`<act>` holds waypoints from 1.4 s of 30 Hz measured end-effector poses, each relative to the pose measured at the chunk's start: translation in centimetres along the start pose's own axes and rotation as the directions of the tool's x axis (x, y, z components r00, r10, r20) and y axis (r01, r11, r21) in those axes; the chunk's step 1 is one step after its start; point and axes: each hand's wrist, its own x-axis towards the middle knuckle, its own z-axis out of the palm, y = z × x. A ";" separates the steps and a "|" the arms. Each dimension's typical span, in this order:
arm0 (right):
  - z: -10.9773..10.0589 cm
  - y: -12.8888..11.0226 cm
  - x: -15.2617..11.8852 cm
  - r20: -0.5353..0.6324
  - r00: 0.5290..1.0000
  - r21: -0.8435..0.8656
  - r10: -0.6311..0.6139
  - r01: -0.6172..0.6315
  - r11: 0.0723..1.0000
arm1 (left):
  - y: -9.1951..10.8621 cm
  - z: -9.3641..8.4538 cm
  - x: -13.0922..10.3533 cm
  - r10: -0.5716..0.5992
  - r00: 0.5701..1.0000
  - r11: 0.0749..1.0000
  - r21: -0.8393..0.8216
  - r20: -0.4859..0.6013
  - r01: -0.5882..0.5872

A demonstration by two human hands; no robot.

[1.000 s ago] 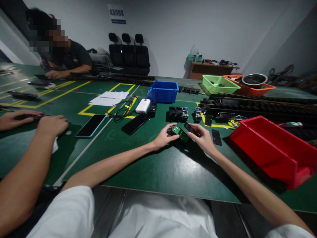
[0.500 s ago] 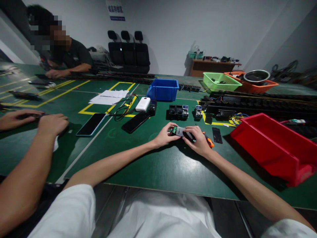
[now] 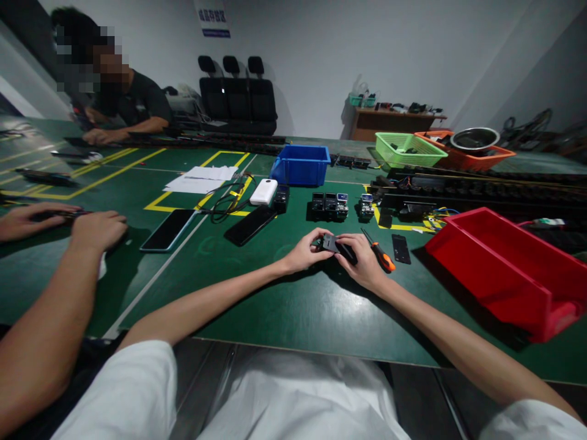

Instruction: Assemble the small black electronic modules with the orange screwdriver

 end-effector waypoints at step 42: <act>-0.1 0.4 -0.1 -0.034 0.999 -0.021 -0.038 0.037 0.999 | 0.4 -0.1 -0.2 0.077 0.997 0.996 0.038 0.029 -0.078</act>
